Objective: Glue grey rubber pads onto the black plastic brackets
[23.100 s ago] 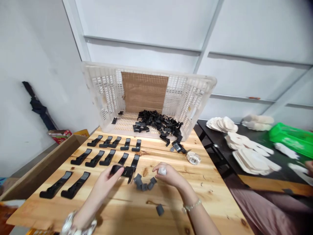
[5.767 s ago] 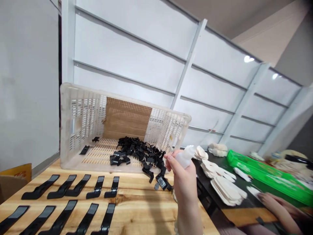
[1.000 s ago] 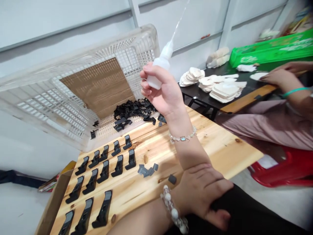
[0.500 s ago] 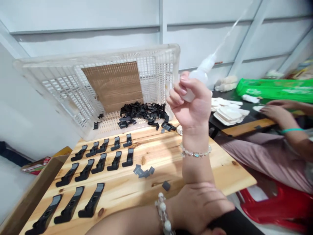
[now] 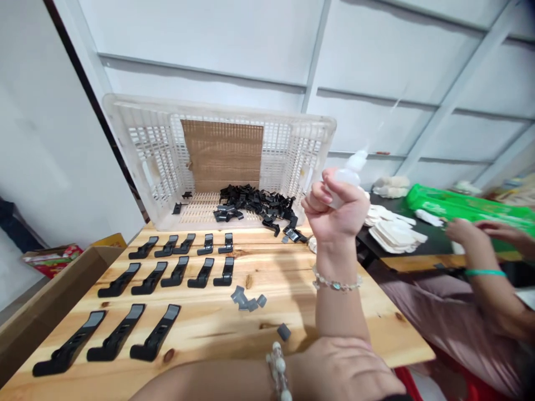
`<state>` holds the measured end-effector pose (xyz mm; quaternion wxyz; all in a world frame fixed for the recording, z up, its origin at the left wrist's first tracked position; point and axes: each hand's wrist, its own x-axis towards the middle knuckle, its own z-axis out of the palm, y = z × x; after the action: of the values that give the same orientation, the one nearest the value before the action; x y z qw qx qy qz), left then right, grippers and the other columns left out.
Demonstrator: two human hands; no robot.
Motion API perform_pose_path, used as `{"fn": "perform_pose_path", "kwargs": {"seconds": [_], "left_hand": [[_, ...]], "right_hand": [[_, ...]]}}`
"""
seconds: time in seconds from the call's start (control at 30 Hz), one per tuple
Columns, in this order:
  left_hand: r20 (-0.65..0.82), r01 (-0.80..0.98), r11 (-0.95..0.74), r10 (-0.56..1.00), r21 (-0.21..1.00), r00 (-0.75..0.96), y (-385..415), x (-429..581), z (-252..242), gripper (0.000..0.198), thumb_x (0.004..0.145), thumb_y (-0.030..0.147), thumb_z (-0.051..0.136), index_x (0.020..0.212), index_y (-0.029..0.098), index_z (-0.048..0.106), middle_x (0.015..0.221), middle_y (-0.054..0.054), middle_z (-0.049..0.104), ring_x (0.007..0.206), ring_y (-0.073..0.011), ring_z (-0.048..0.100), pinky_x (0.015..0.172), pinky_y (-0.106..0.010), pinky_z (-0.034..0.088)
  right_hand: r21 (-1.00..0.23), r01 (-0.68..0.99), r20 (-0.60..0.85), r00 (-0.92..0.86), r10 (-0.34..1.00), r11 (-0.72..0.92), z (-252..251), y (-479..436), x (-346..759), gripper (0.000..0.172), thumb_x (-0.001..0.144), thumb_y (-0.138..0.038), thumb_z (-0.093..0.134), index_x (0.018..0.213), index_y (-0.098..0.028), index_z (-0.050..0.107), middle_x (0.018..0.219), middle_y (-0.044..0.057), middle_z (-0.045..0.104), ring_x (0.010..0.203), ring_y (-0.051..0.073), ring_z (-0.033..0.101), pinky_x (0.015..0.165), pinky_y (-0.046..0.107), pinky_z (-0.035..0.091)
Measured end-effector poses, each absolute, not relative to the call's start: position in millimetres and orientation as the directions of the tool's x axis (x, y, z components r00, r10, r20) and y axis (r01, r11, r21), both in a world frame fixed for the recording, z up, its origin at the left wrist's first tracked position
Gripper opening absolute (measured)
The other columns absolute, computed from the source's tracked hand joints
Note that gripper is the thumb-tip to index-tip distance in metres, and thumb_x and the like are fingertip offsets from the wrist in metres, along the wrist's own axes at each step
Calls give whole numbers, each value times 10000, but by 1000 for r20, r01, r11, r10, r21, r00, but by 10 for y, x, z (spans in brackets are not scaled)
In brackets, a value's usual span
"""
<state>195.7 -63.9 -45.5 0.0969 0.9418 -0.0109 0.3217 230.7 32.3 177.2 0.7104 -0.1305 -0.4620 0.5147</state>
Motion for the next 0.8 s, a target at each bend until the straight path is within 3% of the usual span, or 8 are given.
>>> {"fn": "perform_pose_path", "kwargs": {"seconds": [0.13, 0.2, 0.33, 0.4, 0.47, 0.57, 0.8], "left_hand": [[617, -107, -980, 20, 168, 787, -626, 1955, -429, 455, 982, 445, 343, 1287, 146, 500, 1200, -43, 694, 1156, -145, 624, 1164, -263, 324], [612, -94, -980, 32, 173, 790, -637, 1939, -369, 549, 958, 534, 360, 1313, 135, 486, 1238, -48, 675, 1179, -156, 609, 1182, -286, 296], [582, -33, -986, 71, 166, 810, -688, 1894, -224, 594, 965, 541, 348, 1392, 135, 418, 1377, -54, 585, 1318, -160, 496, 1174, -316, 309], [578, -3, -988, 89, 156, 811, -709, 1872, -186, 581, 975, 516, 340, 1407, 131, 397, 1414, -51, 553, 1356, -166, 449, 1170, -336, 318], [594, 46, -983, 143, 175, 791, -717, 1856, -187, 586, 969, 512, 352, 1398, 115, 400, 1417, -70, 547, 1350, -177, 450, 1171, -356, 316], [635, 140, -966, 250, 219, 731, -706, 1844, -225, 587, 955, 511, 376, 1374, 102, 420, 1395, -93, 557, 1316, -205, 473, 1163, -368, 320], [635, 204, -967, 254, 152, 730, -694, 1694, -59, 512, 962, 491, 390, 1314, 126, 458, 1314, -93, 603, 1255, -215, 509, 1165, -392, 302]], "right_hand": [[-707, -495, 516, 125, 847, 504, 1660, 522, 2174, 253, 656, -291, 647, 743, -228, 418, 493, -109, 295, 393, 46, 195, 412, 208, 183], [-835, -229, 450, 237, 861, 500, 1534, 745, 2167, 229, 733, -335, 605, 756, -227, 404, 541, -98, 320, 422, 53, 257, 423, 198, 251], [-953, 25, 297, 250, 921, 301, 1105, 1213, 2313, 160, 837, -302, 640, 845, -177, 541, 686, -40, 542, 546, 76, 483, 520, 215, 431], [-975, 166, 183, 240, 953, 145, 835, 1340, 2451, 263, 918, -348, 591, 1078, -139, 603, 993, 47, 640, 806, 139, 625, 703, 310, 546], [-957, 288, 79, 234, 969, 9, 572, 1370, 2601, 342, 927, -350, 582, 1214, -165, 579, 1202, 90, 612, 1010, 202, 631, 850, 405, 551], [-895, 429, -15, 237, 971, -118, 247, 1316, 2787, 360, 927, -351, 581, 1236, -166, 570, 1237, 97, 598, 1049, 214, 621, 878, 428, 543], [-771, 623, 9, 220, 975, -134, -98, 1343, 2889, 359, 925, -356, 584, 1231, -169, 575, 1243, 95, 596, 1063, 220, 617, 887, 428, 538]]}}
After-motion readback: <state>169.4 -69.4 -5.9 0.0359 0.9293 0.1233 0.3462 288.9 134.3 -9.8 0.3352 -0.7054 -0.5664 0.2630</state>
